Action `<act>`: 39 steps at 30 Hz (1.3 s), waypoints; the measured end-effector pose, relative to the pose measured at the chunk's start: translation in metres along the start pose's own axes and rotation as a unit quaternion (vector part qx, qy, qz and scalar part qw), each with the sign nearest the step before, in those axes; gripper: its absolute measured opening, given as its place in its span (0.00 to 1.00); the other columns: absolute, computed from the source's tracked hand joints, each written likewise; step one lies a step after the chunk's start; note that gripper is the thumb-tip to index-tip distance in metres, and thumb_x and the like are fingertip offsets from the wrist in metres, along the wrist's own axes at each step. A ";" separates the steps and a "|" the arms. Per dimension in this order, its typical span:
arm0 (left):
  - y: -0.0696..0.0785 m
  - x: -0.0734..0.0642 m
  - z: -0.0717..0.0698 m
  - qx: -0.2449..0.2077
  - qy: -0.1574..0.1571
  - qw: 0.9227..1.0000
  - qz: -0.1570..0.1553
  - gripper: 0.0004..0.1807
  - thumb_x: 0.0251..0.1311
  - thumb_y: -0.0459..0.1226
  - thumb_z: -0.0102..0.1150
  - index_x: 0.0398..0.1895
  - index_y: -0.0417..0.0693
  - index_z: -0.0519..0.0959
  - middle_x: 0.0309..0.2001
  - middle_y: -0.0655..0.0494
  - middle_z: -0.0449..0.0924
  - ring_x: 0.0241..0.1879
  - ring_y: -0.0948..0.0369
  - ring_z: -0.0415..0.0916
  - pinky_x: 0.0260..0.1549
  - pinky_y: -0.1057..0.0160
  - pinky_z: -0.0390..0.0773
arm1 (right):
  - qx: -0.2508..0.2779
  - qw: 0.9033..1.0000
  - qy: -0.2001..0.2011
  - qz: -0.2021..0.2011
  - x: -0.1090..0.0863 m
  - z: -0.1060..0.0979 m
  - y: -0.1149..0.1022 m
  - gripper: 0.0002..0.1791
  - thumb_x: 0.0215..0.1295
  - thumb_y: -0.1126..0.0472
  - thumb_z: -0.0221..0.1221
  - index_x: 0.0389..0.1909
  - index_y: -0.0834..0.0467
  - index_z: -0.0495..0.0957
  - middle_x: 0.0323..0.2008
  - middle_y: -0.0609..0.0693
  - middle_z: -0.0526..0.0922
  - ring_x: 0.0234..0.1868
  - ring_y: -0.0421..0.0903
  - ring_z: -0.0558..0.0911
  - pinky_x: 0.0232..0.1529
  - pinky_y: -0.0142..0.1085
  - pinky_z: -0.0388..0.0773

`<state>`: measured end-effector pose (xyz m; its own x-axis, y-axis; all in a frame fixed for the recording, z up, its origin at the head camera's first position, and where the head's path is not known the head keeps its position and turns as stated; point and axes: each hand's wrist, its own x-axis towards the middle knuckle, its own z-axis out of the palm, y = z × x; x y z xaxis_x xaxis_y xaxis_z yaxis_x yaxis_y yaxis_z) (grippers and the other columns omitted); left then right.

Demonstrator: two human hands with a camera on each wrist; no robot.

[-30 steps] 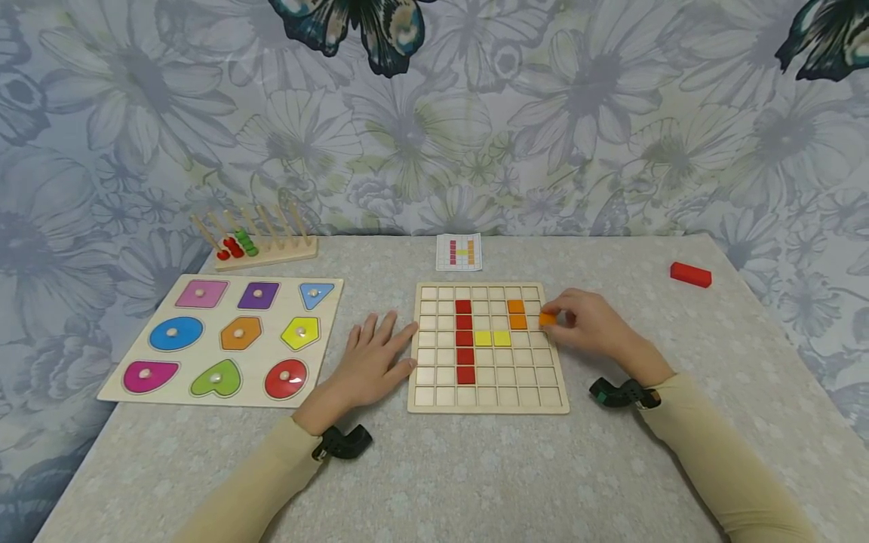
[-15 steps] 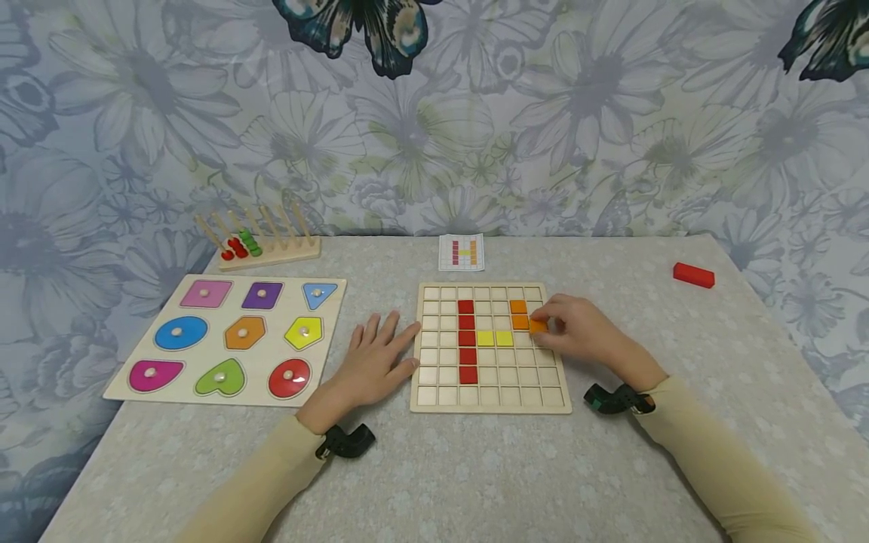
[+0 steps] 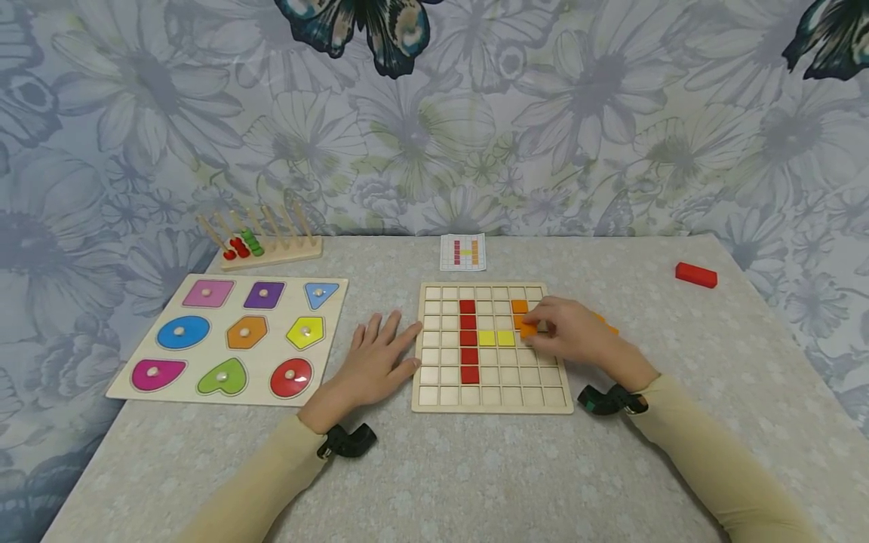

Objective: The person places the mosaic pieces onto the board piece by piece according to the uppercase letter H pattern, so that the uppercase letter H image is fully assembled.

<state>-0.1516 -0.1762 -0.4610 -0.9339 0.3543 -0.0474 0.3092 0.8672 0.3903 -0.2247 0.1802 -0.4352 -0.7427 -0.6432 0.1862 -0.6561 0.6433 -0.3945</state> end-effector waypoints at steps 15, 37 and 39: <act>0.002 0.000 -0.002 -0.002 0.000 1.000 -0.004 0.35 0.75 0.52 0.48 0.81 0.53 0.59 0.82 0.36 0.45 0.81 0.32 0.35 0.73 0.27 0.39 | -0.007 1.000 0.013 -0.019 0.000 0.002 -0.003 0.15 0.57 0.60 0.72 0.45 0.59 0.89 0.37 0.49 0.85 0.29 0.39 0.72 0.31 0.31 0.69; 0.002 -0.001 -0.001 -0.004 0.009 1.000 0.001 0.35 0.74 0.51 0.49 0.80 0.51 0.60 0.81 0.34 0.46 0.80 0.30 0.36 0.72 0.26 0.39 | 0.002 1.000 -0.001 -0.017 -0.001 0.005 -0.002 0.14 0.59 0.60 0.70 0.47 0.58 0.88 0.37 0.49 0.84 0.28 0.37 0.70 0.31 0.32 0.68; 0.002 -0.001 0.000 -0.004 0.009 1.000 0.001 0.35 0.74 0.51 0.49 0.80 0.51 0.60 0.81 0.34 0.47 0.80 0.30 0.36 0.72 0.26 0.39 | 0.004 1.000 -0.003 -0.019 -0.001 0.005 -0.002 0.14 0.59 0.61 0.69 0.47 0.58 0.88 0.37 0.49 0.84 0.28 0.37 0.70 0.31 0.31 0.68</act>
<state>-0.1502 -0.1748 -0.4597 -0.9364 0.3496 -0.0310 0.3093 0.8636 0.3982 -0.2216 0.1777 -0.4388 -0.7170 -0.6688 0.1965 -0.6823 0.6156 -0.3944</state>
